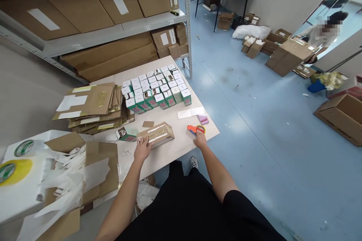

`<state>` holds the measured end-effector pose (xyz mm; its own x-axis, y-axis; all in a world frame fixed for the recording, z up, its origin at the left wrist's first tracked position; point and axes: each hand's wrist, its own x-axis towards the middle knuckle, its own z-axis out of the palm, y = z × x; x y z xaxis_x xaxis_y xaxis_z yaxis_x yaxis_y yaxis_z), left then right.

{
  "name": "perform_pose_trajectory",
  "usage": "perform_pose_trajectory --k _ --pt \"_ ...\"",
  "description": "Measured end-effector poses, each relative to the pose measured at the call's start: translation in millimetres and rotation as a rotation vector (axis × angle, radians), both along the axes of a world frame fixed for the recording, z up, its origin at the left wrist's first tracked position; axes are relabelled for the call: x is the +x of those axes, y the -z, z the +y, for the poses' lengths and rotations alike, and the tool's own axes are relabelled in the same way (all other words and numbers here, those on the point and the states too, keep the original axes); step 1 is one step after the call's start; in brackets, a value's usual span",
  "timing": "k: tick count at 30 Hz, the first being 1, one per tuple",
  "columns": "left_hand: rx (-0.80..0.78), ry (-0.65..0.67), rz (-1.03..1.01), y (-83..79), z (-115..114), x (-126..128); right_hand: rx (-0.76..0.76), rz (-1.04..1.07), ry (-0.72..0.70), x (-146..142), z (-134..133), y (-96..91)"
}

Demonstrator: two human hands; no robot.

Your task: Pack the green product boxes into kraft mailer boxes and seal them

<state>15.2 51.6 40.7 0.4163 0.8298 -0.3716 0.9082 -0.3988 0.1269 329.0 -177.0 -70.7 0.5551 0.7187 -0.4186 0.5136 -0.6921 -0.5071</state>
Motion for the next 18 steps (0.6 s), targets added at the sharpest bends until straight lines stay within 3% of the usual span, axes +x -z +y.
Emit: perform_pose_trajectory --k 5,9,18 --pt "0.008 -0.007 -0.013 -1.6 -9 0 0.053 -0.084 0.173 3 12 6.8" --pt "-0.015 0.009 -0.022 -5.5 -9 -1 0.13 -0.141 0.196 17 18 -2.0" --pt "0.05 0.007 -0.033 -7.7 -24 13 0.321 -0.289 0.183 35 41 -68.7"
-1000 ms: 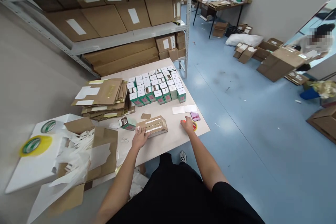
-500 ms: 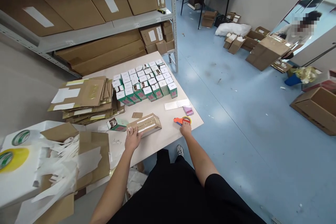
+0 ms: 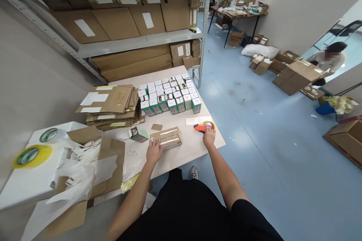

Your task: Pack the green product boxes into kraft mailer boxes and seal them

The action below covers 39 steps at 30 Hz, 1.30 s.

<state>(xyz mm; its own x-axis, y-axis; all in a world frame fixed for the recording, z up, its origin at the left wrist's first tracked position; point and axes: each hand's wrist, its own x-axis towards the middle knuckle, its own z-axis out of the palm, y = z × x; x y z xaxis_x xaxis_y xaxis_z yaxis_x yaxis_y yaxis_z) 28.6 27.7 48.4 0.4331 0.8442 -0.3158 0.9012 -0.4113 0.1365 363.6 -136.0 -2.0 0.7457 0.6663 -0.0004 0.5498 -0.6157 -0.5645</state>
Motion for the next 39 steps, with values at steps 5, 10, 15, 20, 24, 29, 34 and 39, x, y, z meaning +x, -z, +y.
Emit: perform_pose_trajectory --k 5,10,15,20,24,29,34,39 --pt "-0.008 -0.034 -0.003 -0.5 -5 14 0.187 -0.029 -0.228 -27 34 -48.2" --pt "-0.018 -0.067 -0.088 1.1 -9 11 0.345 0.207 -0.466 -80 66 -78.8" --pt "-0.043 -0.115 -0.193 5.3 -15 6 0.309 0.536 -0.562 -118 77 -68.3" --pt "-0.062 -0.135 -0.251 2.0 -16 4 0.285 0.666 -0.56 -116 74 -47.6" --pt "0.041 -0.175 -0.303 -12.6 -22 6 0.279 0.675 -0.547 -115 73 -42.7" --pt "0.254 0.03 -0.433 -35.8 -38 19 0.324 0.656 -0.506 -119 75 -40.3" --pt "0.294 0.108 -0.466 -55.2 -39 32 0.379 0.706 -0.507 -118 77 -42.1" --pt "0.348 0.196 -0.526 -73.4 -30 32 0.332 0.72 -0.507 -117 82 -47.2"
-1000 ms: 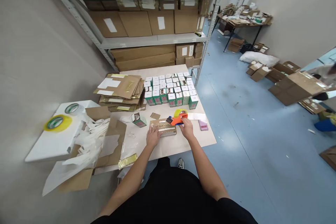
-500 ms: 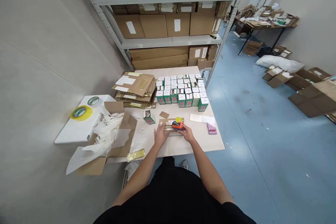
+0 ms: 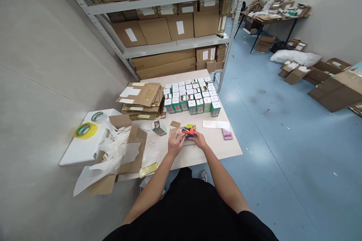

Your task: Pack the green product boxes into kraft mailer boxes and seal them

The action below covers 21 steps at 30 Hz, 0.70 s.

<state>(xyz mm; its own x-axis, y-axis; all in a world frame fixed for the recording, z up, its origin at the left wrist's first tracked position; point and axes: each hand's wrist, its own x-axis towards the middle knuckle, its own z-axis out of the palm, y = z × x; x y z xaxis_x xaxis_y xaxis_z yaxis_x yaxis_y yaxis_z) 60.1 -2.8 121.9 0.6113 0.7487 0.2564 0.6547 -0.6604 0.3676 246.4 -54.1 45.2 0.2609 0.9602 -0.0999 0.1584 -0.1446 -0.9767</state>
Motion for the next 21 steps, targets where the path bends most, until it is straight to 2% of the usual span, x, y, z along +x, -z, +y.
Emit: perform_pose_trajectory --k 5,11,13,16,19,21 --pt "0.093 0.096 -0.108 -22.6 5 -5 0.002 0.02 -0.011 1 3 0.2" --pt "0.143 0.19 -0.246 -60.1 20 -8 -0.016 -0.045 -0.023 3 5 2.7" --pt "0.122 0.144 -0.282 -71.1 27 -7 -0.022 -0.073 -0.034 3 7 1.0" --pt "0.015 -0.01 -0.391 -81.3 40 -7 -0.042 -0.132 -0.085 4 11 -7.1" --pt "-0.169 -0.213 -0.532 -80.7 59 -15 -0.068 -0.175 -0.16 9 14 -22.8" --pt "-0.287 -0.341 -0.592 -72.5 72 -26 -0.055 -0.199 -0.171 14 15 -35.8"
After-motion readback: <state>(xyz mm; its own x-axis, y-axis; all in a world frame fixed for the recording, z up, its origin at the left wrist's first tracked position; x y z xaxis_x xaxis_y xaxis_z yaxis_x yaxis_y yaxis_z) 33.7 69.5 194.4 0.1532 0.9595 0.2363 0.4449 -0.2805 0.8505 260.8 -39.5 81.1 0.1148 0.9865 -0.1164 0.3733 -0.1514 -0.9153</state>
